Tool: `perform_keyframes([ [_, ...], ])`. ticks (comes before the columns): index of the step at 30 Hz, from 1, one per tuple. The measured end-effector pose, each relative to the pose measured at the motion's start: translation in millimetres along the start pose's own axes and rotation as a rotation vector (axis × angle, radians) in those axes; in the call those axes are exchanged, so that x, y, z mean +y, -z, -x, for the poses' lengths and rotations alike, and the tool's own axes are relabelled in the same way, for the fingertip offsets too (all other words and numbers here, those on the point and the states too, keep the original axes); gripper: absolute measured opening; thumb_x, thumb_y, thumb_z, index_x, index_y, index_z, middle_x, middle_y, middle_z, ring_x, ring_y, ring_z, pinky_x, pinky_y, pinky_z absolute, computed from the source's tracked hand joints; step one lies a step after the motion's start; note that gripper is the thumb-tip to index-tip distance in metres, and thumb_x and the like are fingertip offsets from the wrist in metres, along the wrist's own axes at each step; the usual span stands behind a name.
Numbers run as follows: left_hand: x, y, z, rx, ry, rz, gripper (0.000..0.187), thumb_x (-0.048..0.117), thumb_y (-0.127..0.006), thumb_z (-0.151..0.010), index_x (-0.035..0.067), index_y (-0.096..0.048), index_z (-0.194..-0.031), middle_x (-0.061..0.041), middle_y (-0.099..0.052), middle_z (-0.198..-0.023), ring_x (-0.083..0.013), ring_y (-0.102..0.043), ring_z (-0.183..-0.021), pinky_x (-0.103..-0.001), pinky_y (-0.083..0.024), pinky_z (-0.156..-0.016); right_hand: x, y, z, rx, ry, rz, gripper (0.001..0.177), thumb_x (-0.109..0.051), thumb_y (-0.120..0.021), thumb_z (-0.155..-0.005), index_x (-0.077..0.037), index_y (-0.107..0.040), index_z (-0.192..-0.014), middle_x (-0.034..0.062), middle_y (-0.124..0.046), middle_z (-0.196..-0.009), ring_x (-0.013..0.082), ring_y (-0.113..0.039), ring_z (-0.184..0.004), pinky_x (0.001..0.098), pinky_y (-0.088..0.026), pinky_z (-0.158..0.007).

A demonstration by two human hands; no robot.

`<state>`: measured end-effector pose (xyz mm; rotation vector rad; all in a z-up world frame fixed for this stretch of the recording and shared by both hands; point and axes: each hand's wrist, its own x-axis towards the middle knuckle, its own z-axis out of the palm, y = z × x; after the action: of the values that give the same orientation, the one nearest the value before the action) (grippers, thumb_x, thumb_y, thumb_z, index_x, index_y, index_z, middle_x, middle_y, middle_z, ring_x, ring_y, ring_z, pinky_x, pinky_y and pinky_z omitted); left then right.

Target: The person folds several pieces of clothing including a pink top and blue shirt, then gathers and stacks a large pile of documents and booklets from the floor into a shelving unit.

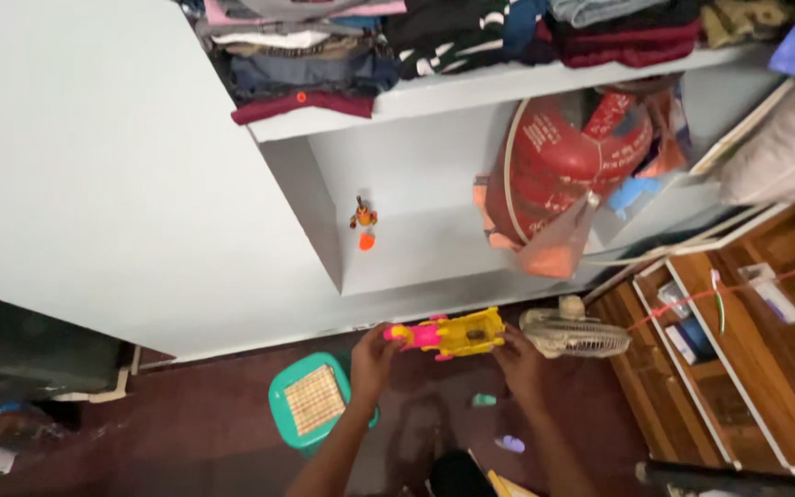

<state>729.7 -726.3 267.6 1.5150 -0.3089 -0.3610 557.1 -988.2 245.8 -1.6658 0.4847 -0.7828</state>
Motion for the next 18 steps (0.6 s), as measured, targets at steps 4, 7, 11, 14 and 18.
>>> perform_keyframes([
  [4,24,-12,-16,-0.006,0.009,0.048,0.037,0.003,-0.074,-0.088,-0.003,-0.067,-0.124,-0.013,-0.080,-0.102,-0.0168,-0.076,-0.093,-0.028,-0.060,-0.083,0,-5,-19,0.042,0.017,0.177,0.029,0.001,-0.078,-0.082,0.003,-0.070,-0.110,0.0142,-0.070,-0.131,0.0194,-0.069,-0.110,0.0321,-0.057,-0.093],
  [7,38,-17,-28,0.032,0.059,-0.109,0.036,0.006,-0.072,-0.091,-0.001,-0.067,-0.127,-0.011,-0.081,-0.098,-0.0173,-0.078,-0.090,-0.029,-0.060,-0.079,7,-2,-25,0.067,0.039,0.260,0.031,-0.001,-0.079,-0.083,0.002,-0.071,-0.112,0.0138,-0.073,-0.127,0.0186,-0.071,-0.108,0.0308,-0.056,-0.092],
  [11,49,-29,-62,0.041,-0.029,0.018,0.035,0.005,-0.073,-0.090,-0.003,-0.066,-0.123,-0.009,-0.078,-0.102,-0.0163,-0.077,-0.093,-0.028,-0.061,-0.081,10,-9,-63,0.030,0.053,0.222,0.032,-0.003,-0.074,-0.086,0.001,-0.069,-0.117,0.0141,-0.073,-0.125,0.0200,-0.071,-0.106,0.0301,-0.057,-0.090],
  [14,44,-33,-80,0.032,-0.022,0.005,0.035,0.008,-0.073,-0.091,-0.003,-0.065,-0.124,-0.009,-0.079,-0.100,-0.0150,-0.077,-0.092,-0.026,-0.060,-0.080,23,-14,-79,0.039,0.162,0.261,0.028,-0.007,-0.076,-0.086,0.000,-0.069,-0.112,0.0148,-0.071,-0.128,0.0200,-0.072,-0.109,0.0301,-0.058,-0.091],
  [18,30,-41,-101,0.079,-0.004,-0.036,0.037,0.010,-0.075,-0.090,-0.003,-0.066,-0.124,-0.010,-0.081,-0.095,-0.0151,-0.077,-0.089,-0.027,-0.058,-0.077,37,-23,-98,0.059,0.073,0.423,0.031,-0.012,-0.080,-0.085,-0.003,-0.069,-0.113,0.0151,-0.074,-0.121,0.0216,-0.073,-0.104,0.0320,-0.058,-0.089],
])
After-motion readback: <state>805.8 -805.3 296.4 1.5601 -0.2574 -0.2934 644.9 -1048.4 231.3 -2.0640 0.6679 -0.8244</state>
